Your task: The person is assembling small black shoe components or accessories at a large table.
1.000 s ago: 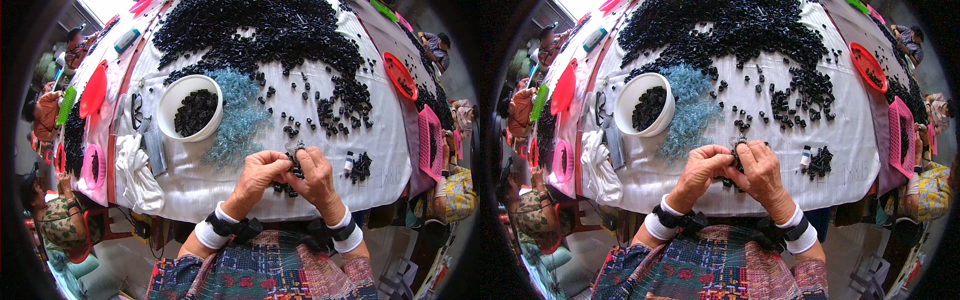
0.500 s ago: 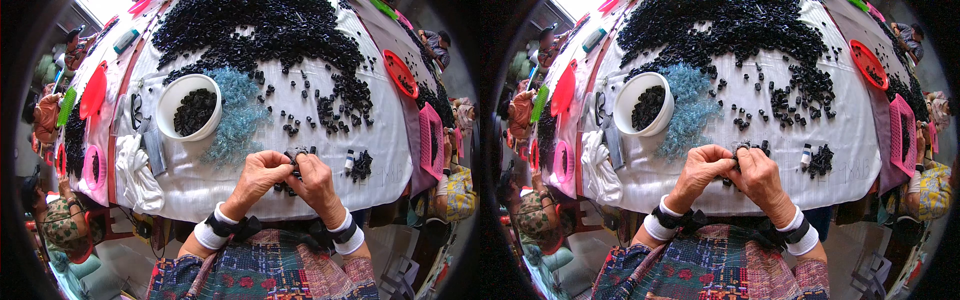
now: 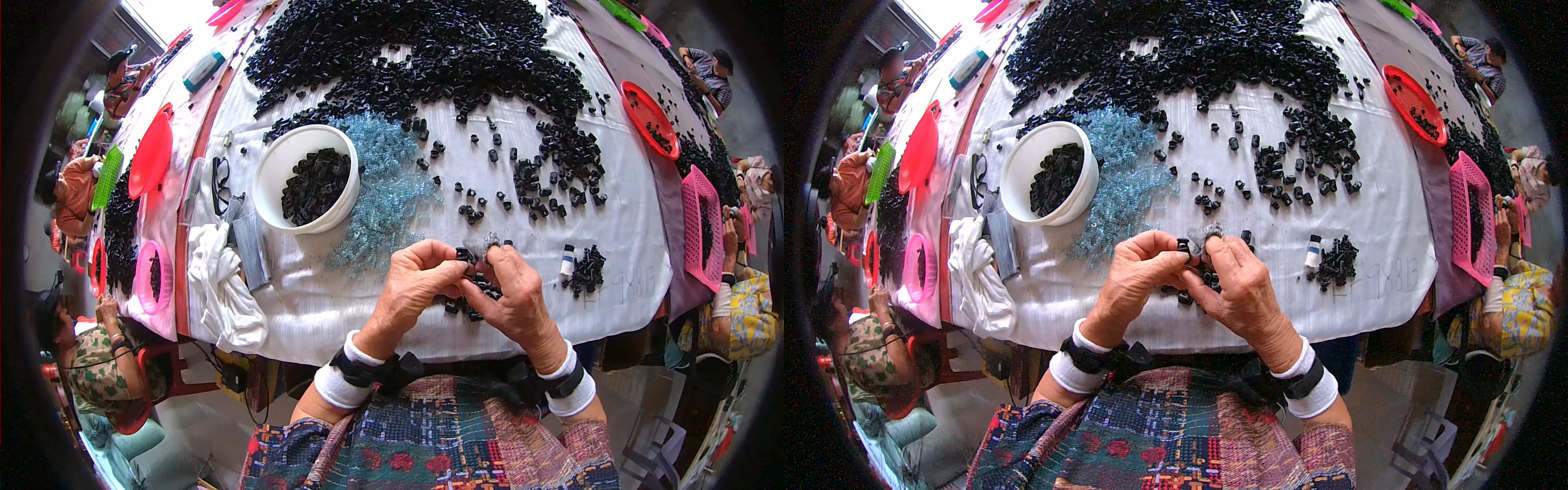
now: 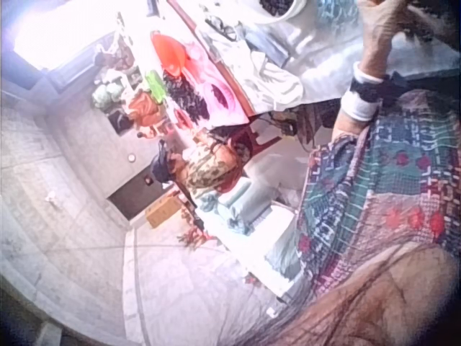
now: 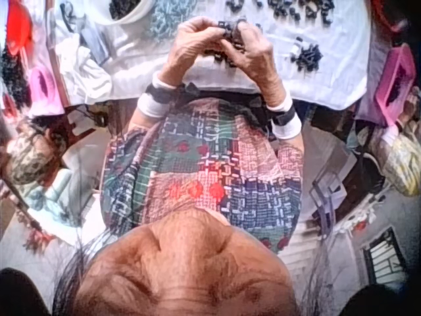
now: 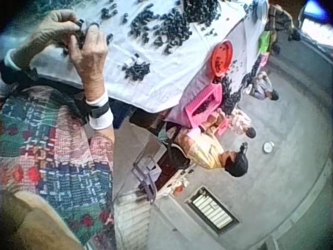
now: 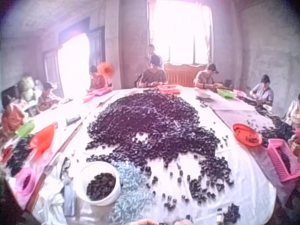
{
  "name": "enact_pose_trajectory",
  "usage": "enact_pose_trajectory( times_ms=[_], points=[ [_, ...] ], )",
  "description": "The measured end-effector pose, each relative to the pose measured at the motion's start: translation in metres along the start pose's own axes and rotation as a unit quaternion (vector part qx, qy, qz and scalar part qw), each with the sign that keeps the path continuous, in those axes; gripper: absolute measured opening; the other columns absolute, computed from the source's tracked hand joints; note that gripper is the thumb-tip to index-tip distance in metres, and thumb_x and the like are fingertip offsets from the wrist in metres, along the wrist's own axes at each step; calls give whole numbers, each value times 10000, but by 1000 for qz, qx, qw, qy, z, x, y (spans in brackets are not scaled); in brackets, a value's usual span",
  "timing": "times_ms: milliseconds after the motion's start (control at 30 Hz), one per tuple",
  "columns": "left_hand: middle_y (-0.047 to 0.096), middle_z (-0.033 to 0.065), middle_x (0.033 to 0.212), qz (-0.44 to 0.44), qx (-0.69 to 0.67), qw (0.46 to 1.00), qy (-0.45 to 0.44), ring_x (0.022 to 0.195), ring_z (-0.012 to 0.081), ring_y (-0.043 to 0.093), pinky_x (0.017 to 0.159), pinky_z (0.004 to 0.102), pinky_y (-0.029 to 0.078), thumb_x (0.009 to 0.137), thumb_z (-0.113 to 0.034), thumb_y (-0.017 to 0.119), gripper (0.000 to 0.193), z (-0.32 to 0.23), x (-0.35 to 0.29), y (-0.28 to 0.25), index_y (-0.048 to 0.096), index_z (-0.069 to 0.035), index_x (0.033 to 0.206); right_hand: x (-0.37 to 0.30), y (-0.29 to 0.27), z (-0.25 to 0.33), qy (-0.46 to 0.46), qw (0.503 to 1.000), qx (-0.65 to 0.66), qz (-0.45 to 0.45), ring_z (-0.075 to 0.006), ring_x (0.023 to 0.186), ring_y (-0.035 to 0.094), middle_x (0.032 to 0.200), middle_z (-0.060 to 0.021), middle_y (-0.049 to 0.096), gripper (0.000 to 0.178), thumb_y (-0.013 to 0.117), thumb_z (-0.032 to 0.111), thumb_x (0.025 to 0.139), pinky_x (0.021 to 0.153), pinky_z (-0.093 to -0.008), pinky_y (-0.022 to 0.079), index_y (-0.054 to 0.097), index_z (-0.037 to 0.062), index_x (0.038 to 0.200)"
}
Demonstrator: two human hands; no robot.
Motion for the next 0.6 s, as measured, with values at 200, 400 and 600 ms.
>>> enact_pose_trajectory(
  times_ms=[200,400,600],
  points=[
    [644,60,755,32,18,999,-12,638,117,622,588,217,507,809,-80,641,102,2,0,1,590,-9,862,2,0,2,-18,1000,23,8,-339,784,549,885,-188,530,408,725,85,668,669,-390,476,522,-54,994],
    [621,40,715,55,83,994,-52,616,98,593,579,212,487,785,-65,636,66,2,-3,2,597,-11,786,-1,6,4,-43,999,2,33,-337,799,550,882,-186,530,436,731,72,641,686,-392,478,521,-50,1003],
    [609,24,675,52,92,993,-55,586,81,566,549,196,455,774,-80,659,80,1,-5,4,609,-18,773,-4,8,3,-12,998,35,46,-317,731,539,815,-169,514,384,725,60,638,636,-381,469,511,-44,939]
  ],
)
Point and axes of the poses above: each hand's wrist, its own x-axis towards the middle knuckle, its own y-axis out of the palm, z = x × y, the point moved 5 cm from there along x, towards the middle knuckle
